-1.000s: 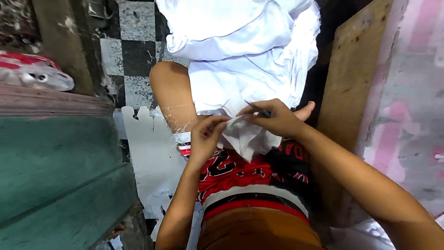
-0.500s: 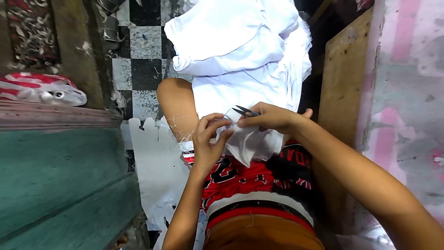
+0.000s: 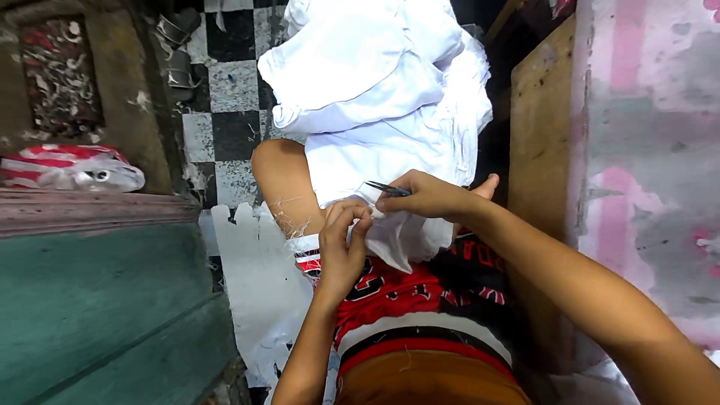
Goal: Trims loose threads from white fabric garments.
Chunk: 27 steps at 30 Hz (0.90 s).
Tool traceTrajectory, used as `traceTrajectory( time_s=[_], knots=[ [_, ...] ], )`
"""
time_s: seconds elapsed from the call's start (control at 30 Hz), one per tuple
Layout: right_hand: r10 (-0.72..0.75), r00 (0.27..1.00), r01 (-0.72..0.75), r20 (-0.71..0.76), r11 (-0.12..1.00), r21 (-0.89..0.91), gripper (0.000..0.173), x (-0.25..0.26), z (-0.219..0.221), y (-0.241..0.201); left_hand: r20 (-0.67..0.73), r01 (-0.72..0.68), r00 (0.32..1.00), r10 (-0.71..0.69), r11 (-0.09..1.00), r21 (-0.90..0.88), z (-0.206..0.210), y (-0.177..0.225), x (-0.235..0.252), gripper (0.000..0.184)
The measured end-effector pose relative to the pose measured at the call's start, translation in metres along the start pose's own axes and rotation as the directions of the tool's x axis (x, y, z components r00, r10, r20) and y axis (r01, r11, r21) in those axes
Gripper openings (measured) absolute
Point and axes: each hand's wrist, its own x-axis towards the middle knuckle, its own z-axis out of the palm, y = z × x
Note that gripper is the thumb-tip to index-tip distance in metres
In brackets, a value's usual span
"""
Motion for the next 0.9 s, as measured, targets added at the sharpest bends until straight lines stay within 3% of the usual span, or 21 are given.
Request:
traceTrajectory(
  time_s=[0.07, 0.13, 0.23, 0.3, 0.4, 0.57, 0.67, 0.73, 0.8, 0.9],
  knots=[
    [0.001, 1.000, -0.003, -0.031, 0.998, -0.066, 0.022, 0.001, 0.002, 0.000, -0.013, -0.008, 1.000, 0.008, 1.000, -0.024, 0.000, 0.000, 0.000, 0.017],
    [-0.154, 0.977, 0.110, -0.146, 0.955, -0.276, 0.021, 0.001, 0.006, 0.007, -0.048, 0.037, 0.998, -0.039, 0.998, -0.044, 0.000, -0.001, 0.001, 0.016],
    [-0.444, 0.867, 0.196, -0.227, 0.722, -0.663, 0.037, -0.008, 0.004, 0.006, -0.102, 0.112, 0.988, -0.118, 0.992, -0.059, -0.001, 0.001, 0.005, 0.014],
    [-0.550, 0.810, 0.212, -0.204, 0.599, -0.772, 0.044, -0.016, 0.001, 0.003, -0.113, 0.133, 0.984, -0.140, 0.989, -0.067, -0.001, 0.002, 0.007, 0.013],
    [-0.578, 0.802, 0.212, -0.150, 0.510, -0.833, 0.044, -0.026, 0.006, -0.001, -0.095, 0.154, 0.982, -0.161, 0.985, -0.073, -0.001, 0.002, 0.009, 0.013],
    [-0.472, 0.872, 0.154, -0.128, 0.513, -0.844, 0.046, -0.021, 0.022, -0.006, -0.089, 0.169, 0.981, -0.172, 0.984, -0.048, 0.002, 0.002, 0.010, 0.016],
    [-0.525, 0.845, 0.200, -0.106, 0.493, -0.847, 0.044, -0.013, 0.026, -0.002, -0.075, 0.179, 0.980, -0.183, 0.982, -0.065, 0.002, 0.005, 0.012, 0.016],
    [-0.607, 0.788, 0.248, -0.098, 0.459, -0.853, 0.043, -0.008, 0.028, 0.005, -0.057, 0.170, 0.983, -0.175, 0.982, -0.082, 0.000, 0.005, 0.012, 0.016],
    [-0.623, 0.776, 0.277, -0.101, 0.480, -0.833, 0.042, -0.008, 0.030, 0.007, -0.043, 0.151, 0.987, -0.155, 0.985, -0.085, -0.002, 0.004, 0.012, 0.016],
    [-0.504, 0.858, 0.243, -0.097, 0.566, -0.788, 0.042, -0.013, 0.030, 0.000, -0.014, 0.203, 0.979, -0.205, 0.975, -0.091, -0.003, 0.009, 0.013, 0.017]
  ],
)
